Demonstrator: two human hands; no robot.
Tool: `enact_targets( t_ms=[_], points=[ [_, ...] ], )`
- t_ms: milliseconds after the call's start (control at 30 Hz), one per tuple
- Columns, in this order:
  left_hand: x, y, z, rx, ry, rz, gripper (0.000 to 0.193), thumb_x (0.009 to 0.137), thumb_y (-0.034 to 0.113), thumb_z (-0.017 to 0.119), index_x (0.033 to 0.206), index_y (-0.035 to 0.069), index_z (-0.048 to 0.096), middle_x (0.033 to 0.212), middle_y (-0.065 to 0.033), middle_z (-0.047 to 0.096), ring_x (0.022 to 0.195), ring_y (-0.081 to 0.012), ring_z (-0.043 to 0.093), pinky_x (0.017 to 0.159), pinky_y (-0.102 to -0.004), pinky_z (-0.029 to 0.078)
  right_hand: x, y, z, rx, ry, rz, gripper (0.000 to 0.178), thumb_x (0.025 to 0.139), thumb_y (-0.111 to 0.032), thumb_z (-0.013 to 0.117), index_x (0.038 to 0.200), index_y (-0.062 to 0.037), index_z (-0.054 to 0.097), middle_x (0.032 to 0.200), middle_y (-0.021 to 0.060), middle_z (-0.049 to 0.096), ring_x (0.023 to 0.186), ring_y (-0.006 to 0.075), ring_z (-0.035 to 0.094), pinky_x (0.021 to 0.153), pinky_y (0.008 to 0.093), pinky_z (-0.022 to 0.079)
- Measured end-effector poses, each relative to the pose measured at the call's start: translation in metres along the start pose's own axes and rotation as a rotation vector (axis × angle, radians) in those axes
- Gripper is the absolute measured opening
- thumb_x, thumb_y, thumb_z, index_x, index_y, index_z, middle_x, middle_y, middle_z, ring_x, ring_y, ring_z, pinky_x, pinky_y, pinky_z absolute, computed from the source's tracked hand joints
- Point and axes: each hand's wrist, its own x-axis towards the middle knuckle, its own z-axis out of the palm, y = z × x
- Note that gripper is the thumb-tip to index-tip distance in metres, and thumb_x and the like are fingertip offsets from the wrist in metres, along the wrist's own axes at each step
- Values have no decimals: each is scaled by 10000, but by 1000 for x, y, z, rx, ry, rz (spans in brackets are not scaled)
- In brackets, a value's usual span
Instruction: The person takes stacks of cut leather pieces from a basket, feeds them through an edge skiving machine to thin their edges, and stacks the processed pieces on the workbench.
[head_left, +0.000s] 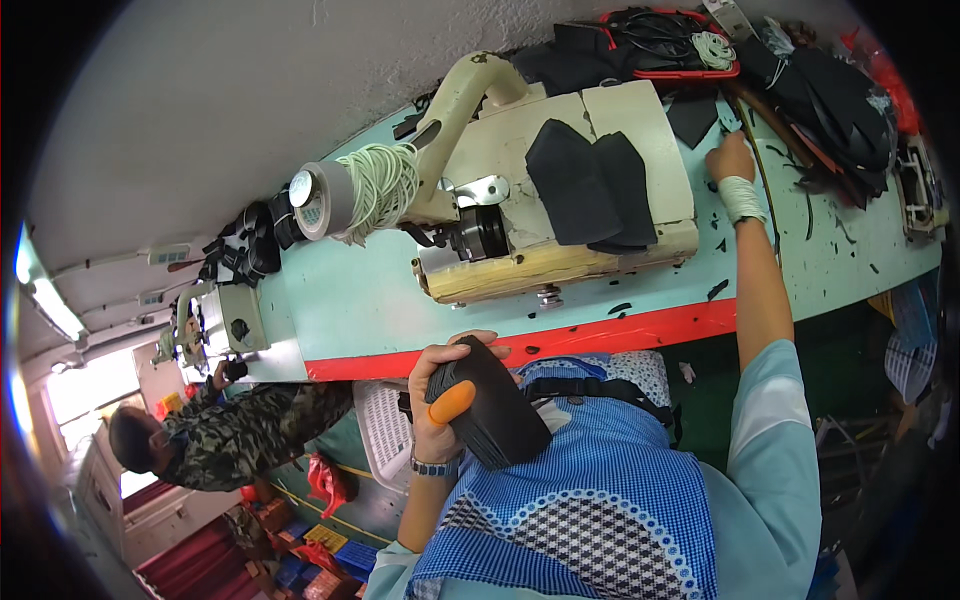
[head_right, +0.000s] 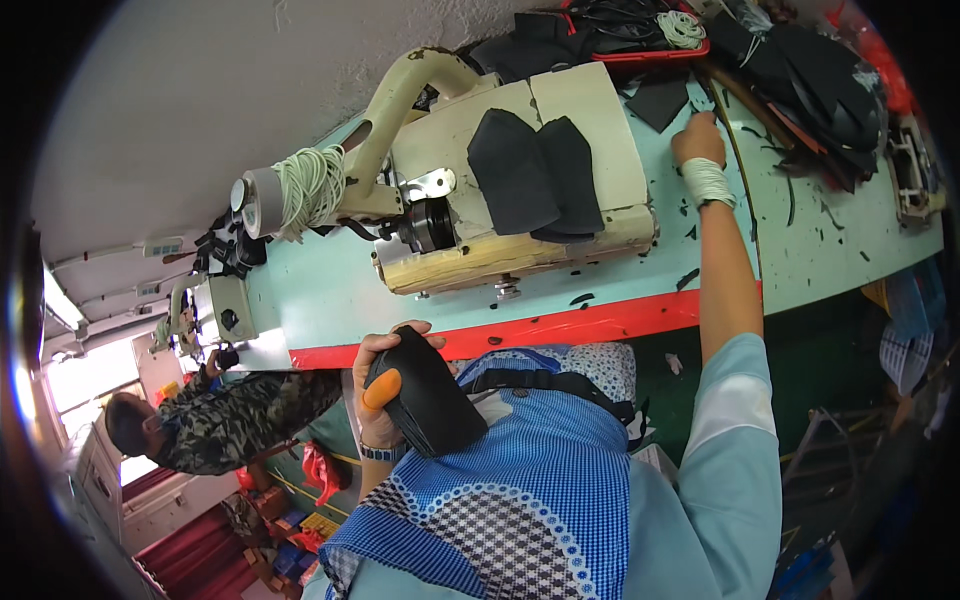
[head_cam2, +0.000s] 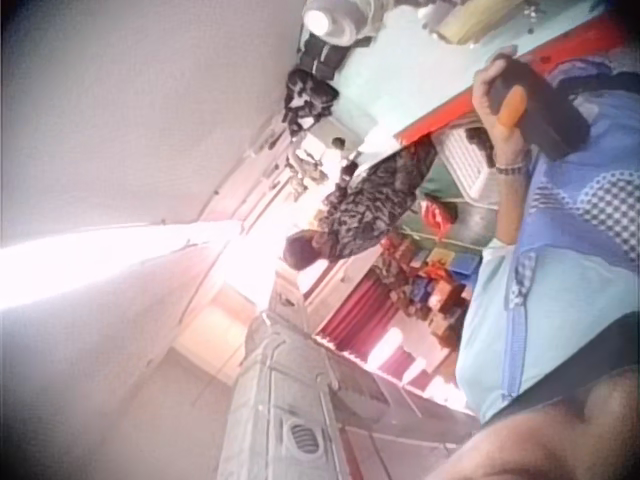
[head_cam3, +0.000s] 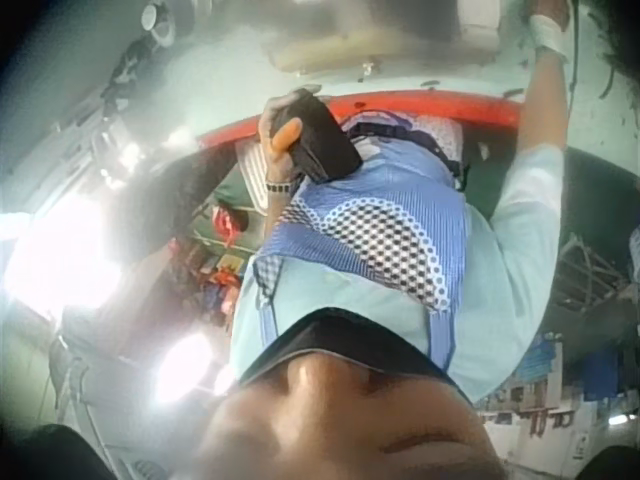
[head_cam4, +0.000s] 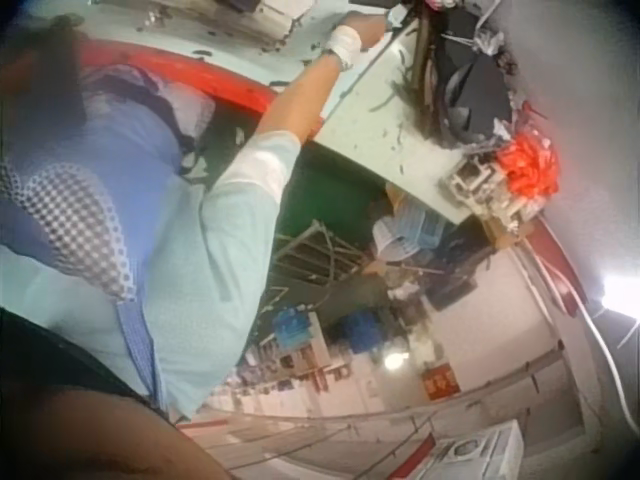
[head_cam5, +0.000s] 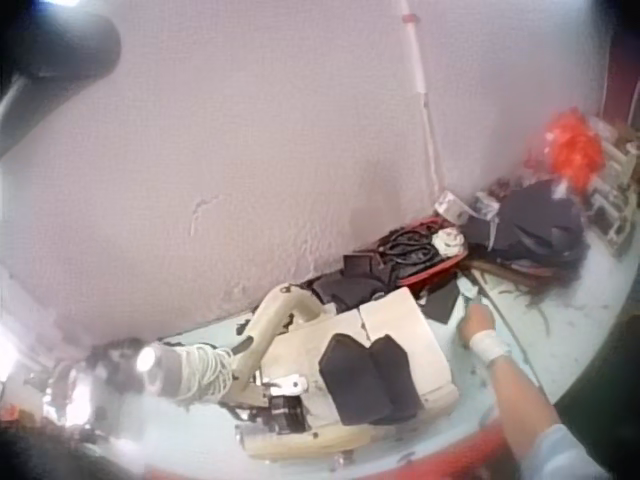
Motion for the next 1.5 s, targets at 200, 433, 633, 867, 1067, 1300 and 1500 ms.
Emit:
enact_targets(
  t_ms=[200, 433, 633, 867, 1067, 1300, 1500],
  points=[
    [13, 12, -26, 50, 15, -117, 498, 782, 364, 682, 1106, 37, 492, 1195, -254, 467, 1008, -361, 577, 764, -461, 557, -38, 86, -15, 1237, -72, 422, 297, 853, -185, 514, 1013, 60, 565, 1018, 148, 592, 767, 223, 635, 560, 295, 468],
    [33, 5, -68, -214, -292, -165, 336, 787, 86, 677, 1075, 27, 515, 1209, -238, 467, 1057, -341, 558, 803, -466, 548, -150, 132, -49, 1428, -146, 599, 296, 872, -132, 457, 1100, 45, 520, 823, 96, 564, 581, 100, 468, 474, 201, 382],
    [39, -4, -87, -304, -363, -248, 348, 785, 71, 677, 1091, 29, 516, 1211, -236, 466, 1063, -318, 557, 838, -461, 533, -280, 34, -66, 1048, -14, 405, 250, 912, -170, 527, 1060, 23, 584, 791, 55, 565, 666, 105, 552, 537, 233, 489],
    [36, 11, -95, -310, -358, -272, 344, 771, 1, 661, 1095, 23, 546, 1188, -251, 477, 1083, -348, 537, 862, -497, 508, -318, -143, -54, 1071, -330, 15, 149, 881, -120, 584, 857, 24, 615, 614, 25, 566, 562, 52, 537, 475, 220, 406],
    [38, 8, -87, -54, -283, -211, 673, 706, 582, 679, 1075, 53, 489, 1161, -261, 459, 1028, -362, 549, 712, -493, 564, -296, -177, -32, 903, -188, -219, 152, 810, -101, 597, 759, 42, 582, 633, 163, 570, 576, 286, 592, 533, 356, 446],
    [37, 6, -82, -189, -259, -182, 481, 778, 304, 702, 1106, 23, 488, 1184, -290, 454, 1050, -379, 543, 770, -516, 545, -285, -183, -31, 856, -283, -276, 183, 794, -97, 564, 675, 39, 536, 625, 190, 545, 608, 359, 567, 555, 413, 447],
    [38, 6, -78, -187, -251, -195, 550, 762, 379, 710, 1113, 21, 483, 1196, -290, 443, 1058, -380, 538, 772, -519, 542, -287, -182, -24, 816, -272, -353, 174, 794, -88, 559, 669, 25, 515, 642, 185, 536, 605, 360, 562, 557, 417, 455]
  ],
)
